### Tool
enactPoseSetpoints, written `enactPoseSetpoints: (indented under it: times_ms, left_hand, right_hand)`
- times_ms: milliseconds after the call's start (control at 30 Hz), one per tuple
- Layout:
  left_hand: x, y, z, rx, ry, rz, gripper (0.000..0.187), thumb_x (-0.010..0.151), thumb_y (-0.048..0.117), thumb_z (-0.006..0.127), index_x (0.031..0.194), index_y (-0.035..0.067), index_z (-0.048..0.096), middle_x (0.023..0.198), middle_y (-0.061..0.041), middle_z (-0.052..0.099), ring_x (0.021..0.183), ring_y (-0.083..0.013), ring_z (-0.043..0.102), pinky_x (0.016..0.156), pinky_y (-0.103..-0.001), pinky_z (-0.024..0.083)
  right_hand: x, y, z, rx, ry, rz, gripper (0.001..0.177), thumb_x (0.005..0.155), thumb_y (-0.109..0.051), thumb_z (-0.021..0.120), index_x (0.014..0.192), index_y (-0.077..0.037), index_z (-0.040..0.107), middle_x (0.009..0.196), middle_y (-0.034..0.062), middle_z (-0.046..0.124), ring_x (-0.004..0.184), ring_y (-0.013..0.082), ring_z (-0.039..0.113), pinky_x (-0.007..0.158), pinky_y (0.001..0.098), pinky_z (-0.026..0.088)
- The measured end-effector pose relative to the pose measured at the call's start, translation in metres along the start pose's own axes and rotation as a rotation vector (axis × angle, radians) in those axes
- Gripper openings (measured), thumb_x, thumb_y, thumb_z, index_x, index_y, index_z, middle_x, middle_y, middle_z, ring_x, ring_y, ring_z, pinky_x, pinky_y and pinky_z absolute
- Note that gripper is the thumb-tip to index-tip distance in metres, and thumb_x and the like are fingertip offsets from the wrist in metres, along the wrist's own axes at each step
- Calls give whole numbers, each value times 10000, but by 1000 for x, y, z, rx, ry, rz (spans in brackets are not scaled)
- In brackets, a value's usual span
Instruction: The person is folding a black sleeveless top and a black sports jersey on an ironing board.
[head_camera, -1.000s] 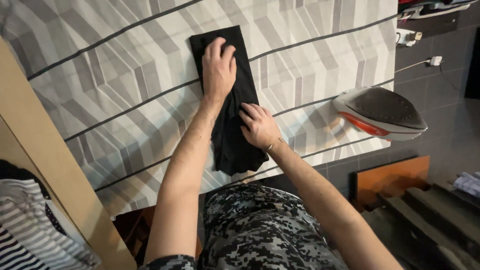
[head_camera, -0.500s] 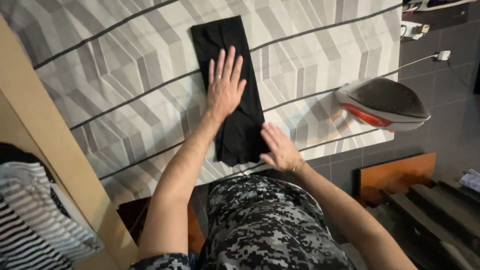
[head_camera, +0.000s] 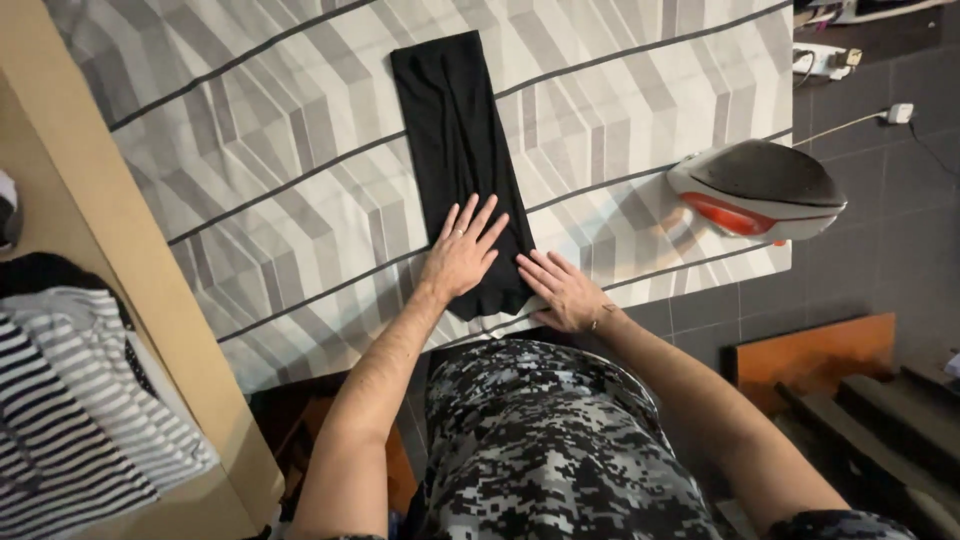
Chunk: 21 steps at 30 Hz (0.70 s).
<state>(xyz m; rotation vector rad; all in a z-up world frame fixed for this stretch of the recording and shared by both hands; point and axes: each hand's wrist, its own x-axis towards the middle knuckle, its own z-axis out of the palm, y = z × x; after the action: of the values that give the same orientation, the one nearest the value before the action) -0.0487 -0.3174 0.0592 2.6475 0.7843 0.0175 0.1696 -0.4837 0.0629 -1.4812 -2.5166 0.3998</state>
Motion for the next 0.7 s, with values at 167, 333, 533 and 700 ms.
enactPoseSetpoints:
  times_ms: [167, 333, 533, 700]
  left_hand:
    - [-43, 21, -18, -137, 4, 43, 720, 958, 366, 604, 1612, 189, 360, 1712, -106, 233, 1564, -340, 249, 1242, -520, 294]
    - [-112, 38, -10, -169, 27, -19, 781, 849, 232, 641, 1586, 165, 390, 1678, -126, 292, 1537, -352, 295, 1208, -531, 328]
    - [-153, 31, 48, 4, 128, -79, 465, 877, 93, 580, 1339, 120, 630, 1505, -171, 479, 1404, -379, 478, 1052, -482, 506]
    - [-133, 35, 72, -117, 267, -280, 356, 1001, 265, 625, 1340, 159, 633, 1303, -97, 619, 1192, -273, 660, 922, -398, 610]
  right_hand:
    - [-9, -5, -3, 85, 133, -27, 589, 982, -252, 511, 1518, -10, 474, 1563, 213, 481, 1288, 347, 608, 986, 427, 548]
    - [-24, 5, 21, 33, 207, -123, 440, 1024, -206, 442, 1398, -35, 600, 1494, 185, 566, 1356, 354, 567, 1069, 420, 491]
    - [-19, 3, 24, -19, 197, -128, 357, 1034, -178, 427, 1305, -118, 652, 1410, 73, 631, 1347, 276, 574, 1064, 399, 476]
    - [-11, 8, 18, -40, 224, -107, 312, 1042, -217, 438, 1228, -168, 684, 1267, 14, 683, 1251, 223, 618, 1025, 388, 480]
